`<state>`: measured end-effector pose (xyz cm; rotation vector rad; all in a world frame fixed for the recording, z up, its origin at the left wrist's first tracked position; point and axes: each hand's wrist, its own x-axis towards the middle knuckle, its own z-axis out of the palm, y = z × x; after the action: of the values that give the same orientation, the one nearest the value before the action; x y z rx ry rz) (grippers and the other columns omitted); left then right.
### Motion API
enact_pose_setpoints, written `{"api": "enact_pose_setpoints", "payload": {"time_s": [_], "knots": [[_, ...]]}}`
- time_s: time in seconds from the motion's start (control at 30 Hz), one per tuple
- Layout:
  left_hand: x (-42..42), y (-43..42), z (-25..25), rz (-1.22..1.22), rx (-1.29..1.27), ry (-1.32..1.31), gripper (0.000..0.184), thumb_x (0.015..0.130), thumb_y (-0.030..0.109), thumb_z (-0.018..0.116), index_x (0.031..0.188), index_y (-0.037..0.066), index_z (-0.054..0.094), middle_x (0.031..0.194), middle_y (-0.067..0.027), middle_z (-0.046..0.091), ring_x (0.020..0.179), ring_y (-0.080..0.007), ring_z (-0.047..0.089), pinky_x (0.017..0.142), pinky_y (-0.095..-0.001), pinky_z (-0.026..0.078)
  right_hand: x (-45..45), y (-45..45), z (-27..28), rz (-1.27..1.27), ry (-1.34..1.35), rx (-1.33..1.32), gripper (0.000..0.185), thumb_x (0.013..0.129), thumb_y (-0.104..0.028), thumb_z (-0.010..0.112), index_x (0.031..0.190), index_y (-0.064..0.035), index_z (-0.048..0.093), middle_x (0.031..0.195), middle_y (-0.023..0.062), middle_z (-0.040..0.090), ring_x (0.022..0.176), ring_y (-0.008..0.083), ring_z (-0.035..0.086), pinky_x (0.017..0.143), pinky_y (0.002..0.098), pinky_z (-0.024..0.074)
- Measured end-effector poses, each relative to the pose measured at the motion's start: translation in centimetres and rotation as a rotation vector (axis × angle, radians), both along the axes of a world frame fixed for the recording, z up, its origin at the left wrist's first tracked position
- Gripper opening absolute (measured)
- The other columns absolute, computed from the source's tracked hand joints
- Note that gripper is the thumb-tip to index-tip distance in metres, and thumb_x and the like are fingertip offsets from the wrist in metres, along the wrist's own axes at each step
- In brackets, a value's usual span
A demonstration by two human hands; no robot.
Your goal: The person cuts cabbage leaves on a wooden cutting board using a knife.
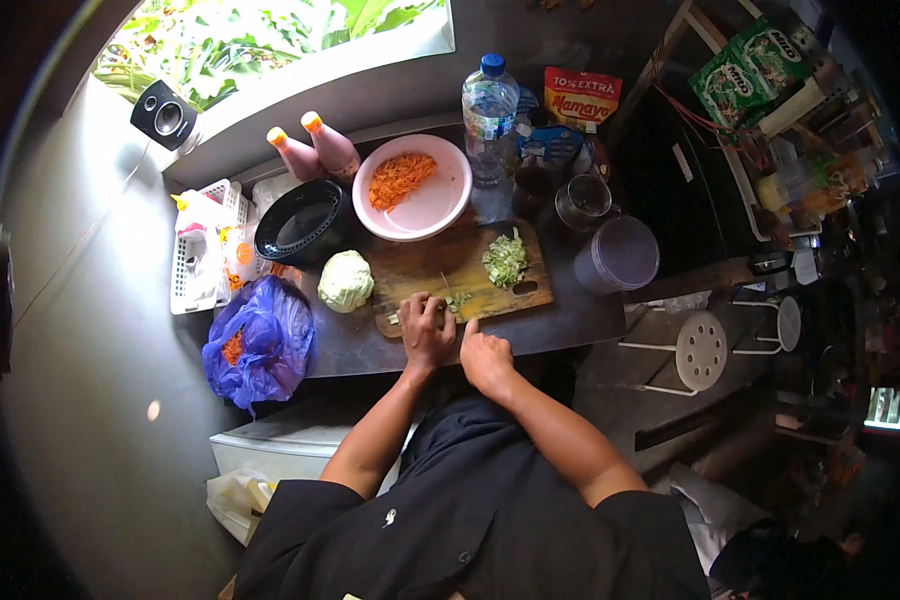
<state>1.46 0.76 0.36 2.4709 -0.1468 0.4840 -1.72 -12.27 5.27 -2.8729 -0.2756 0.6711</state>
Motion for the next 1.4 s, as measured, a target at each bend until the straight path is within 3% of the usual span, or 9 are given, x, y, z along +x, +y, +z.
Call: {"api": "enact_pose_setpoints", "payload": {"time_s": [0.13, 0.2, 0.47, 0.57, 0.73, 0.87, 1.07, 1.4], "knots": [[0.1, -0.1, -0.1, 0.005, -0.022, 0.002, 0.014, 0.078, 0.016, 0.071, 0.089, 0.009, 0.065, 0.103, -0.0105, 0.059, 0.099, -0.0312, 0.054, 0.085, -0.0447, 0.042, 1.1, -0.1, 0.7, 0.019, -0.026, -0.016, 0.028, 0.088, -0.009, 0.058, 0.112, 0.0025, 0.047, 0.086, 0.0208, 0.073, 0.08, 0.0329, 0.074, 0.067, 0.0433, 0.0596], [0.1, 0.0, -0.1, 0.006, -0.016, -0.007, 0.013, 0.079, 0.016, 0.071, 0.088, 0.009, 0.065, 0.102, -0.0102, 0.058, 0.098, -0.0311, 0.054, 0.084, -0.0446, 0.042, 0.9, -0.2, 1.7, -0.022, 0.031, 0.04, 0.032, 0.087, -0.006, 0.054, 0.112, 0.0101, 0.045, 0.082, 0.0267, 0.07, 0.079, 0.0392, 0.072, 0.069, 0.0479, 0.0584], [0.2, -0.2, 0.2, 0.012, 0.041, 0.033, 0.015, 0.082, 0.021, 0.07, 0.087, 0.009, 0.062, 0.101, -0.0106, 0.058, 0.099, -0.0317, 0.054, 0.085, -0.0449, 0.041, 0.7, -0.1, -0.9, 0.01, -0.049, 0.064, 0.033, 0.086, -0.005, 0.056, 0.113, 0.01, 0.044, 0.081, 0.0257, 0.071, 0.077, 0.0395, 0.072, 0.067, 0.0466, 0.0589], [0.2, -0.3, 0.3, 0.024, 0.07, 0.039, 0.015, 0.083, 0.022, 0.069, 0.088, 0.009, 0.062, 0.102, -0.0105, 0.058, 0.1, -0.0316, 0.053, 0.086, -0.045, 0.041, 0.7, -0.9, 0.0, -0.012, -0.001, 0.035, 0.038, 0.085, -0.006, 0.061, 0.117, 0.0061, 0.045, 0.085, 0.0229, 0.072, 0.082, 0.0374, 0.073, 0.073, 0.0457, 0.0592], [0.2, -0.3, 0.4, 0.038, 0.085, 0.077, 0.014, 0.085, 0.021, 0.067, 0.089, 0.009, 0.062, 0.102, -0.0107, 0.057, 0.1, -0.0319, 0.053, 0.086, -0.0442, 0.041, 0.6, -3.3, 0.7, -0.139, 0.089, -0.012, 0.059, 0.084, -0.005, 0.06, 0.135, 0.0127, 0.036, 0.096, 0.0295, 0.07, 0.092, 0.0419, 0.071, 0.081, 0.0489, 0.057], [0.2, 0.1, -0.2, -0.001, -0.003, 0.043, 0.014, 0.085, 0.019, 0.067, 0.093, 0.009, 0.064, 0.103, -0.011, 0.058, 0.1, -0.0317, 0.054, 0.088, -0.0435, 0.041, 1.4, -4.5, 0.5, -0.243, 0.076, 0.025, 0.055, 0.085, -0.003, 0.056, 0.134, 0.0118, 0.037, 0.097, 0.031, 0.069, 0.092, 0.0446, 0.07, 0.082, 0.0517, 0.0557], [0.0, 0.2, 0.3, -0.027, -0.01, 0.019, 0.018, 0.08, 0.018, 0.071, 0.097, 0.012, 0.066, 0.104, -0.0099, 0.058, 0.101, -0.0309, 0.054, 0.087, -0.0429, 0.041, 0.6, -2.7, 1.8, -0.163, 0.096, 0.109, 0.052, 0.085, -0.005, 0.055, 0.132, 0.0112, 0.038, 0.094, 0.0323, 0.069, 0.09, 0.0473, 0.069, 0.081, 0.0552, 0.0543], [0.2, 0.2, 0.2, -0.049, 0.028, 0.024, 0.022, 0.08, 0.022, 0.073, 0.1, 0.014, 0.069, 0.103, -0.0055, 0.06, 0.101, -0.028, 0.055, 0.086, -0.0413, 0.042, 0.4, -1.4, 1.0, -0.084, 0.019, 0.069, 0.044, 0.085, -0.006, 0.056, 0.124, 0.0106, 0.042, 0.092, 0.029, 0.07, 0.088, 0.0438, 0.071, 0.077, 0.0521, 0.0568]]}}
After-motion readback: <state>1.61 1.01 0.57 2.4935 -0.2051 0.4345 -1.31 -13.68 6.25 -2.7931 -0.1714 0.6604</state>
